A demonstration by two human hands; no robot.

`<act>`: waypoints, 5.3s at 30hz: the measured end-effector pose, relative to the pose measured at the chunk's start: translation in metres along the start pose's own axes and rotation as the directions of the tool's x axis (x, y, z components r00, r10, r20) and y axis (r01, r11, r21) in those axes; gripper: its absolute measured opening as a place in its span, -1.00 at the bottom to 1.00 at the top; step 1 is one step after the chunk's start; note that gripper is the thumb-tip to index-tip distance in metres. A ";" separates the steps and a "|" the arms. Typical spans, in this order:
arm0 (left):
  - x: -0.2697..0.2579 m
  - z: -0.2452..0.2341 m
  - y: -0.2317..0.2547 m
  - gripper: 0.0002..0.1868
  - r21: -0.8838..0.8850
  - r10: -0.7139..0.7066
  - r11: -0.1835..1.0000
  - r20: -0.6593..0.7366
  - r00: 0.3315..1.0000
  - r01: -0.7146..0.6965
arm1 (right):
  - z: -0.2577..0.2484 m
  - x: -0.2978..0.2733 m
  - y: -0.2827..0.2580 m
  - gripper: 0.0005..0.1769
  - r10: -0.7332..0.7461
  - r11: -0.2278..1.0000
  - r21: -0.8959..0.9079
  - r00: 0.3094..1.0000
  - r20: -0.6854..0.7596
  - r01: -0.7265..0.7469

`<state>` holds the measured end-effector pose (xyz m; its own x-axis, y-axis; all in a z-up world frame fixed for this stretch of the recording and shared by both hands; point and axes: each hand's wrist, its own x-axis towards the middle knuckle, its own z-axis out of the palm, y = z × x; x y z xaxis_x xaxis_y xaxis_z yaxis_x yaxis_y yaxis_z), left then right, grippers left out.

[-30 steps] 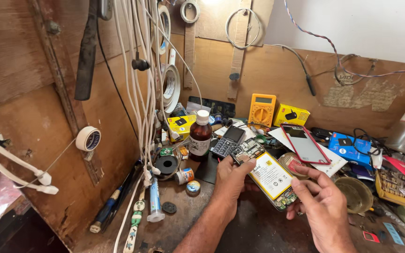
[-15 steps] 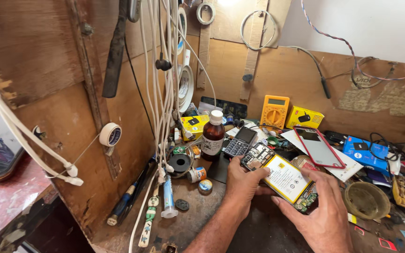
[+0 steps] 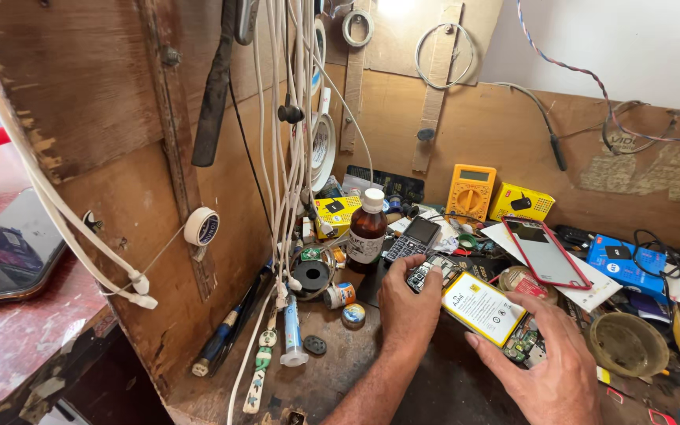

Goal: The person is repairing a disassembled mobile phone on a cluttered workbench. They use a small screwdriver to manipulate components on the motherboard and adjust the battery connector. The person handles the phone's internal parts, including the battery and circuit board, while working in a stationary position.

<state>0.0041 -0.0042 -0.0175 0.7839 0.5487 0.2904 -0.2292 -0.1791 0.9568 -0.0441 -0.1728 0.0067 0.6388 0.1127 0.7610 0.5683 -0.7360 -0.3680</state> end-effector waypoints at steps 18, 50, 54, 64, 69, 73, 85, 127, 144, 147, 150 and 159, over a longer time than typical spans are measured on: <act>-0.008 -0.003 0.014 -0.59 -0.467 -0.225 0.715 0.550 0.804 0.520 | 0.005 -0.005 0.008 -0.13 0.028 0.999 0.035 0.997 -0.078 -0.026; 0.005 -0.016 0.048 -0.08 0.099 -0.239 0.971 0.353 0.905 0.218 | 0.003 0.000 0.048 -0.79 0.400 0.905 0.190 0.913 -0.075 -0.381; -0.007 -0.021 0.060 0.01 0.370 0.090 0.911 0.251 0.964 -0.181 | 0.013 0.010 0.038 -0.70 0.223 0.973 0.033 0.968 0.115 -0.228; -0.015 -0.028 0.067 -0.04 0.368 0.239 0.860 0.320 0.917 -0.352 | 0.038 0.029 0.015 -0.54 0.397 0.909 -0.298 0.825 0.402 -0.293; -0.012 -0.028 0.062 0.00 0.408 0.216 0.841 0.346 0.913 -0.354 | 0.035 0.024 0.021 -0.62 0.360 0.928 -0.202 0.893 0.270 -0.313; -0.013 -0.029 0.060 0.03 0.433 0.166 0.844 0.352 0.921 -0.317 | 0.027 0.027 0.032 -0.65 0.312 0.947 -0.113 0.942 0.122 -0.299; -0.018 -0.021 0.047 -0.03 0.419 0.154 0.835 0.445 0.882 -0.357 | 0.018 0.061 0.035 -0.79 0.444 0.532 0.749 0.883 0.150 -0.395; -0.019 -0.022 0.043 -0.03 0.398 0.136 0.851 0.463 0.876 -0.343 | 0.051 0.054 0.042 -0.83 0.472 0.505 0.739 0.860 0.196 -0.446; -0.022 -0.024 0.052 0.00 0.375 0.125 0.868 0.466 0.876 -0.324 | 0.040 0.061 0.038 -0.78 0.456 0.408 0.807 0.861 0.226 -0.428; -0.022 -0.024 0.050 -0.02 0.345 0.197 0.862 0.446 0.873 -0.371 | 0.042 0.062 0.037 -0.79 0.440 0.462 0.789 0.877 0.194 -0.406; -0.022 -0.024 0.049 -0.11 0.352 0.214 0.848 0.457 0.863 -0.397 | 0.040 0.062 0.034 -0.81 0.415 0.523 0.757 0.893 0.175 -0.392; -0.021 -0.027 0.049 -0.13 0.363 0.268 0.808 0.475 0.838 -0.464 | 0.031 0.082 0.042 -0.78 0.408 0.517 0.678 0.847 0.341 -0.522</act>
<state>-0.0397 -0.0025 0.0237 0.8697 0.0242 0.4930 -0.3395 -0.6956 0.6331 0.0479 -0.1740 0.0372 0.9498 0.0229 0.3121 0.3118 0.0138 -0.9500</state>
